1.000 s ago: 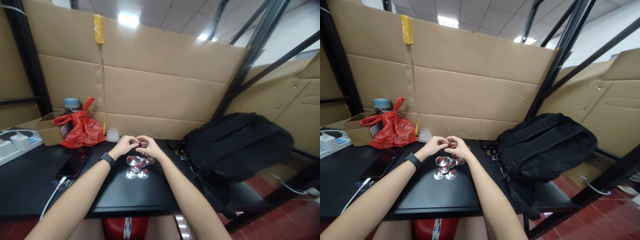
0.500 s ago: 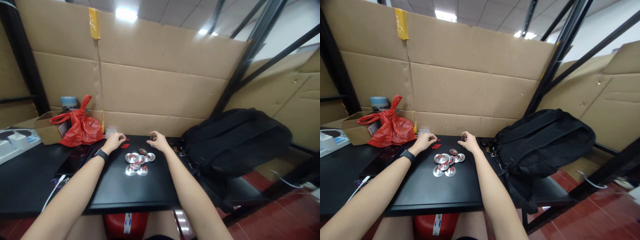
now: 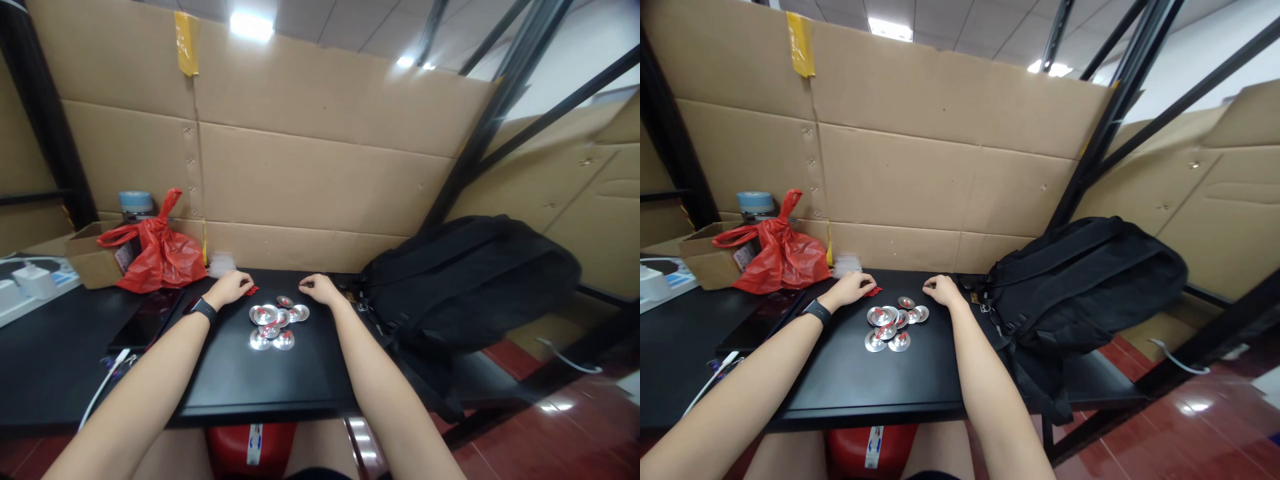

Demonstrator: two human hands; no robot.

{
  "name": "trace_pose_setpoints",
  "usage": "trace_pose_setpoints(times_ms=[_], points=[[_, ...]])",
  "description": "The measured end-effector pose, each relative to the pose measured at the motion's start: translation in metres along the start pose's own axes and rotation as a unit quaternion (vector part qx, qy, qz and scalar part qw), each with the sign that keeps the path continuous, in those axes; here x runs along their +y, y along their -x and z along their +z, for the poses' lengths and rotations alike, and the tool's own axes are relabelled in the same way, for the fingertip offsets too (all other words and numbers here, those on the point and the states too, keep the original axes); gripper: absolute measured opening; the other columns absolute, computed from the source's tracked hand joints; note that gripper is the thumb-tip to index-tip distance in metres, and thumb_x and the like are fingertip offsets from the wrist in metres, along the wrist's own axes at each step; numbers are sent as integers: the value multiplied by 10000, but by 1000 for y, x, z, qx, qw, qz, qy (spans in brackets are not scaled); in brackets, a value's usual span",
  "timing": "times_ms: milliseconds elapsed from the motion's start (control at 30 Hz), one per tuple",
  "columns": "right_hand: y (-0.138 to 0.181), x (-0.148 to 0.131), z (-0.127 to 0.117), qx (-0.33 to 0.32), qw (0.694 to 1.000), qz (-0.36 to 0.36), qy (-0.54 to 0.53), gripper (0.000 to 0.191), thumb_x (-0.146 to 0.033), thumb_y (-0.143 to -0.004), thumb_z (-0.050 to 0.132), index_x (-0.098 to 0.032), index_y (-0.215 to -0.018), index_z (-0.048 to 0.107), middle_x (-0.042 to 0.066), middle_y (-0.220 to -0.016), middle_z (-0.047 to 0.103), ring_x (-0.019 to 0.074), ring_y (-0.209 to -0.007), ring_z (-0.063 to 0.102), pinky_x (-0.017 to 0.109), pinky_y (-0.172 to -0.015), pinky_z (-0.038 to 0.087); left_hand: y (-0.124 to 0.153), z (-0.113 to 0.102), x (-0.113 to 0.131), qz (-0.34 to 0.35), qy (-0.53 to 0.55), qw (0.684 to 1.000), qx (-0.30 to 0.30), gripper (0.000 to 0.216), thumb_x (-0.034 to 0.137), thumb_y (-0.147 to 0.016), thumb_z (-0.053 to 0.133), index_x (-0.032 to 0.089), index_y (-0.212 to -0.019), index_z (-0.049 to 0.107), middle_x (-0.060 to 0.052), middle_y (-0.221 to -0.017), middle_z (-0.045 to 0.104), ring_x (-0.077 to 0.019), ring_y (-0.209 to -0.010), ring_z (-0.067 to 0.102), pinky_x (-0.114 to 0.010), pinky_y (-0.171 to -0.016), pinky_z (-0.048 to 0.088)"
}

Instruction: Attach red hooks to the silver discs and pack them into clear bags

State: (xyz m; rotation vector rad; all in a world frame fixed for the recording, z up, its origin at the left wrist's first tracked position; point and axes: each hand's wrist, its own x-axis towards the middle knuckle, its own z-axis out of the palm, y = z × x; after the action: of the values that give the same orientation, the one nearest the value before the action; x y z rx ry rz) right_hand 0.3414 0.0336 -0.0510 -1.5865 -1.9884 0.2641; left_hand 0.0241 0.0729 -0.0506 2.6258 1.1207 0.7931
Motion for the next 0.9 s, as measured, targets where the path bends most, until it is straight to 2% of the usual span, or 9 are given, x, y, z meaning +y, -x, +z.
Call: trace_pose_setpoints(times_ms=[100, 200, 300, 433, 567, 633, 733, 800, 900], points=[[2, -16, -6, -28, 999, -33, -9, 193, -296, -771, 713, -220, -932, 787, 59, -937, 759, 206, -844, 681, 320, -816, 503, 0, -1, 4, 5, -9, 1000, 0, 279, 337, -901, 493, 210, -883, 741, -55, -930, 763, -206, -864, 693, -261, -801, 484], [5, -36, -6, -117, 990, -69, -36, 350, -409, -718, 761, -238, -1024, 774, 46, -976, 758, 197, -807, 669, 297, -737, 505, -1, -2, 8, 8, -19, 1000, 4, 269, 324, -905, 498, 208, -901, 741, -63, -958, 761, -211, -878, 692, -268, -820, 486], [7, -50, 0, -148, 984, -88, -37, 418, -375, -659, 805, -249, -1056, 767, 38, -1011, 758, 195, -818, 668, 283, -725, 502, -2, -3, 9, 7, -24, 1000, 9, 272, 321, -912, 494, 204, -917, 739, -69, -975, 758, -216, -893, 688, -276, -838, 487], [8, -57, 7, -130, 987, -82, -41, 342, -223, -652, 773, -230, -994, 775, 21, -896, 770, 183, -785, 679, 271, -731, 505, -1, -4, 11, 7, -36, 999, 26, 279, 303, -915, 482, 187, -935, 735, -83, -984, 748, -219, -912, 681, -293, -854, 490], [5, -59, 12, -40, 990, -53, -126, 402, -225, -641, 774, -192, -1040, 744, 46, -901, 763, 178, -780, 692, 287, -773, 528, -1, -6, 19, 14, -36, 998, 49, 265, 250, -884, 493, 182, -977, 732, -81, -1007, 741, -215, -936, 677, -301, -877, 491], [3, -62, 15, 20, 967, -28, -251, 412, -292, -656, 781, -169, -1044, 721, 73, -954, 755, 185, -817, 703, 303, -798, 543, -1, -6, 25, 12, -9, 999, 29, 255, 243, -866, 515, 192, -986, 734, -59, -973, 750, -201, -885, 686, -288, -839, 500], [1, -72, 19, 94, 899, -4, -429, 363, -355, -645, 806, -155, -931, 707, 93, -975, 749, 203, -916, 706, 333, -899, 533, -3, -8, 39, 13, 61, 998, -13, 242, 286, -863, 550, 204, -983, 744, -28, -922, 762, -180, -804, 692, -263, -757, 510], [0, -78, 21, 116, 865, 11, -488, 349, -360, -612, 834, -157, -862, 699, 89, -945, 751, 210, -936, 702, 351, -944, 515, -4, -10, 48, 14, 96, 995, 5, 255, 324, -870, 568, 209, -1010, 747, -27, -973, 765, -179, -831, 694, -262, -771, 512], [2, -85, 26, 92, 844, 33, -528, 359, -345, -564, 869, -157, -809, 687, 90, -936, 752, 212, -928, 701, 369, -958, 509, -6, -14, 57, 6, 116, 991, 66, 289, 376, -877, 585, 195, -1034, 746, -50, -1042, 759, -195, -897, 693, -282, -826, 515]])
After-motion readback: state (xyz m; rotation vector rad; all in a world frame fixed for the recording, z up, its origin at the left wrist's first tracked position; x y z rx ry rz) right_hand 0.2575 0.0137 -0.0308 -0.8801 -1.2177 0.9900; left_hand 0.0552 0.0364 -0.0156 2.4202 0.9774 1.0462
